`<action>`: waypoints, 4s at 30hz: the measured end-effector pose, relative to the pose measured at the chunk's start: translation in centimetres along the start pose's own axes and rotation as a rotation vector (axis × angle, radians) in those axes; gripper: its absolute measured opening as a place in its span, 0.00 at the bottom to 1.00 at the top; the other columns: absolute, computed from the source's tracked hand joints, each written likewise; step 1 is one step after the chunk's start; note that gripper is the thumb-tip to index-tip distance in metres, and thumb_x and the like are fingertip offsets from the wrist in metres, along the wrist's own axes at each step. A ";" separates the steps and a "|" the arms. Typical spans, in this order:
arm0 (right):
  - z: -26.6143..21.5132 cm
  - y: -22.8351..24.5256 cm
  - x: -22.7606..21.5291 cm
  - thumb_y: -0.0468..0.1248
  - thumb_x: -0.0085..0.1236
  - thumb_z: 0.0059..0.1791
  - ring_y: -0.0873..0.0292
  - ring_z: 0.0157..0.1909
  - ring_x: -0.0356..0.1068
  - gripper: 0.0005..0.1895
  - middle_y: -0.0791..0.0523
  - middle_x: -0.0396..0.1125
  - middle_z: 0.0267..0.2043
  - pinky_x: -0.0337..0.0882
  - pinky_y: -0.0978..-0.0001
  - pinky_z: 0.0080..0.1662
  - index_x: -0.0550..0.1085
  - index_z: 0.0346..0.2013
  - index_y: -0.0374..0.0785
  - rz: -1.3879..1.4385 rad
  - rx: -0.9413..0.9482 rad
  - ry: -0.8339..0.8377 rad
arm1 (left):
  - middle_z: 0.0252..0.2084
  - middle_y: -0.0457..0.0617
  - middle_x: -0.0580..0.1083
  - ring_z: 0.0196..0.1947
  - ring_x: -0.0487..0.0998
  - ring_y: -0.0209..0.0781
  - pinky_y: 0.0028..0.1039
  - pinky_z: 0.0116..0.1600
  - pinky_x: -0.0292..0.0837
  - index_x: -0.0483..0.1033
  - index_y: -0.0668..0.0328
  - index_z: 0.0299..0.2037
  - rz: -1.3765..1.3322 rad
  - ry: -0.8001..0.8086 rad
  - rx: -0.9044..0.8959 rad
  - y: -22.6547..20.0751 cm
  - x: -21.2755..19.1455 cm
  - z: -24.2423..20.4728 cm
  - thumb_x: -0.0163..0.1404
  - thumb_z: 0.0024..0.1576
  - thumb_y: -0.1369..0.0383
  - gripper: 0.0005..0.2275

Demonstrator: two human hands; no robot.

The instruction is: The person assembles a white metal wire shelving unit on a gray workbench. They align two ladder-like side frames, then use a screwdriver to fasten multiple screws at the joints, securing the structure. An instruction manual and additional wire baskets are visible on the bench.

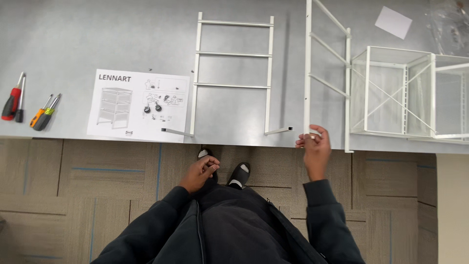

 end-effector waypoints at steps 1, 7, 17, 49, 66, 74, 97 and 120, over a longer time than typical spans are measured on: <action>-0.2 2.2 -1.1 0.24 0.51 0.64 0.59 0.38 0.80 0.19 0.47 0.78 0.44 0.87 0.73 0.41 0.66 0.70 0.30 -0.002 0.000 -0.011 | 0.49 0.54 0.90 0.35 0.90 0.41 0.32 0.42 0.86 0.86 0.53 0.58 0.000 0.011 0.003 0.1 0.1 0.4 0.59 0.72 0.66 0.08; -0.4 10.5 -8.7 0.29 0.44 0.65 0.54 0.39 0.79 0.30 0.44 0.74 0.42 0.86 0.64 0.44 0.62 0.83 0.20 0.037 0.025 0.162 | 0.48 0.54 0.90 0.36 0.90 0.42 0.34 0.43 0.87 0.87 0.51 0.59 0.038 0.050 0.013 -0.3 0.1 2.3 0.59 0.72 0.65 0.09; 0.5 7.9 -16.6 0.33 0.49 0.60 0.51 0.31 0.80 0.28 0.46 0.70 0.32 0.88 0.55 0.37 0.69 0.76 0.27 0.123 0.072 0.094 | 0.53 0.55 0.90 0.40 0.89 0.42 0.36 0.49 0.86 0.85 0.52 0.60 0.051 0.132 -0.055 -0.6 0.1 3.4 0.56 0.74 0.65 0.10; -13.9 21.8 -28.9 0.63 0.41 0.75 0.75 0.20 0.40 0.13 0.76 0.45 0.22 0.56 0.80 0.30 0.63 0.61 0.62 0.064 -0.345 -0.039 | 0.57 0.47 0.84 0.52 0.82 0.38 0.30 0.54 0.76 0.81 0.55 0.57 -0.102 0.153 0.608 -29.3 9.0 6.6 0.49 0.76 0.64 0.09; -2.7 17.5 -9.4 0.43 0.31 0.75 0.64 0.17 0.68 0.16 0.65 0.62 0.14 0.83 0.59 0.41 0.69 0.53 0.45 0.588 -0.393 0.380 | 0.28 0.46 0.72 0.24 0.74 0.30 0.17 0.34 0.72 0.71 0.62 0.66 -0.411 0.049 0.615 -26.3 -5.6 6.9 0.47 0.80 0.57 0.16; 4.8 11.1 2.7 0.52 0.33 0.74 0.42 0.56 0.81 0.22 0.45 0.76 0.29 0.72 0.43 0.70 0.68 0.47 0.41 0.251 -0.366 0.492 | 0.25 0.48 0.72 0.24 0.73 0.33 0.24 0.37 0.73 0.72 0.64 0.64 -0.234 -0.232 0.548 -19.2 -13.5 4.3 0.46 0.81 0.59 0.14; 6.7 3.2 7.1 0.59 0.34 0.73 0.50 0.44 0.81 0.24 0.48 0.74 0.25 0.78 0.48 0.67 0.65 0.46 0.45 0.293 -0.151 0.507 | 0.27 0.49 0.73 0.27 0.74 0.34 0.25 0.38 0.75 0.73 0.65 0.63 -0.245 -0.229 0.520 -17.6 -14.8 4.5 0.48 0.80 0.60 0.14; 5.4 2.4 10.0 0.55 0.38 0.73 0.63 0.18 0.58 0.21 0.59 0.55 0.18 0.66 0.70 0.31 0.65 0.46 0.44 0.304 -0.007 0.430 | 0.33 0.48 0.70 0.32 0.86 0.46 0.32 0.48 0.81 0.71 0.65 0.64 -0.678 -0.067 0.385 -10.1 -16.6 10.6 0.46 0.81 0.62 0.13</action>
Point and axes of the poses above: each hand's wrist, its own z-axis towards the middle knuckle, its own x-axis out of the palm, y = z × x, the point moved 2 cm from there along z, towards the middle knuckle
